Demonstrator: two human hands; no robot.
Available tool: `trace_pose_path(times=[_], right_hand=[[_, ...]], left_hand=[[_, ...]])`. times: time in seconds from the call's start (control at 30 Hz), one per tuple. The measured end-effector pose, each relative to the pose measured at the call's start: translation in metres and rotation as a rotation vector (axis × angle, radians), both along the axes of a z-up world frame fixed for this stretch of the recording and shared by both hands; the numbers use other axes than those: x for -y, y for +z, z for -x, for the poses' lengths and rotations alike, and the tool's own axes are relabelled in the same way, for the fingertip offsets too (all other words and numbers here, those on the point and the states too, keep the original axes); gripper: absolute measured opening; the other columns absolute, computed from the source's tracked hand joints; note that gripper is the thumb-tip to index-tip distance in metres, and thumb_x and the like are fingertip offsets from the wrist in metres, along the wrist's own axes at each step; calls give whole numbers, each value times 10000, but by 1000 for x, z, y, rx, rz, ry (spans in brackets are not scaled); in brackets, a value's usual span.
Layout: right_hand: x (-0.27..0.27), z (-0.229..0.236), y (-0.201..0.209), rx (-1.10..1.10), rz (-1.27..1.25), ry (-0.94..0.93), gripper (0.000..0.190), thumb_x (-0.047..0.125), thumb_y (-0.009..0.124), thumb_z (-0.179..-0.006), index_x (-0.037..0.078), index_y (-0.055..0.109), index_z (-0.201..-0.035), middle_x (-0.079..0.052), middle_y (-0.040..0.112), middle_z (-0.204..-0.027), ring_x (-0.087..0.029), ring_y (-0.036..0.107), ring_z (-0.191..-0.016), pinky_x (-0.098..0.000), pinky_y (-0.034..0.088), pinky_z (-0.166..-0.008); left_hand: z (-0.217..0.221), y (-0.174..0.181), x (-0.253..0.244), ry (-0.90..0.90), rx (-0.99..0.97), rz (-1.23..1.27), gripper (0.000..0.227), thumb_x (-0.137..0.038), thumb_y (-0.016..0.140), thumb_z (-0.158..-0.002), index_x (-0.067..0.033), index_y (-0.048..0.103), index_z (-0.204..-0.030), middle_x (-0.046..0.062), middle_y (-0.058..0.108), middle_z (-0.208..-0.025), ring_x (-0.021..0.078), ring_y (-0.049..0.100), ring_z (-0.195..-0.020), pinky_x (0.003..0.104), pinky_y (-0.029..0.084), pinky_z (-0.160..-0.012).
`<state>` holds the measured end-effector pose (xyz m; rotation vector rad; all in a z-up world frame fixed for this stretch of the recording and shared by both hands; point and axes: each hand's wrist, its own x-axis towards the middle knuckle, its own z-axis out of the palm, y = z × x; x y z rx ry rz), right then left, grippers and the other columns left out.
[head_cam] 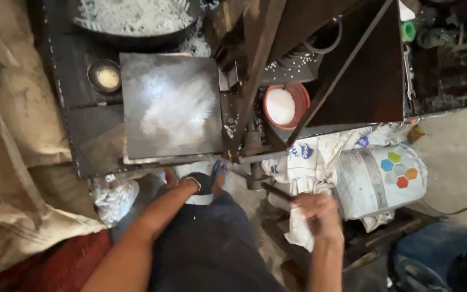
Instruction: The person operates a manual press machine by placing a metal mold on a flat surface, then pulling a lever to activate the press. The person repeatedly positions the mold and cycles the lever to produce small white pellets that fall into a bowl.
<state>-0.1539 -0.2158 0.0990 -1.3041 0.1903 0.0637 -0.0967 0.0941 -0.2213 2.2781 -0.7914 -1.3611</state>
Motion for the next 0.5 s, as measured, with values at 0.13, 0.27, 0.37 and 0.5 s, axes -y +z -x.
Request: trace_pose_path(times=[0.13,0.27,0.37,0.5], right_hand=[[-110,-11,-19,-70,193,877,218,200,693,-1012,9,746,-1104,-124,732,-1105,-220,681,-1065,-362,542,-938],[-219,-24,-115,78,467,1054,373,378,642,-1022,90,713,-1248,-113,741,-1198,-264,703,-1135,-378,542,-979],[-266,-27,-186,-65,918,1053,476,513,608,-948,161,744,-1238,-120,775,-1135,-347,722,-1062,-461,544,-932],[-274,-36,-238,-139,1129,904,734,460,685,-860,101,508,-1475,-145,667,-1292,-467,668,-937,-591,472,-804]], left_hand=[[-19,12,-27,213,-81,555,327,-303,584,-928,-91,760,-1103,172,762,-1090,367,717,-987,469,555,-873],[-17,63,-84,987,-78,672,275,-168,615,-895,-59,716,-1126,157,763,-990,362,716,-912,448,569,-805],[-18,109,-125,1160,672,398,415,-273,666,-967,11,665,-1269,213,692,-1215,373,637,-1154,468,478,-1032],[-32,137,-164,1163,854,50,764,-396,770,-893,78,516,-1436,317,526,-1463,463,481,-1377,504,357,-1190]])
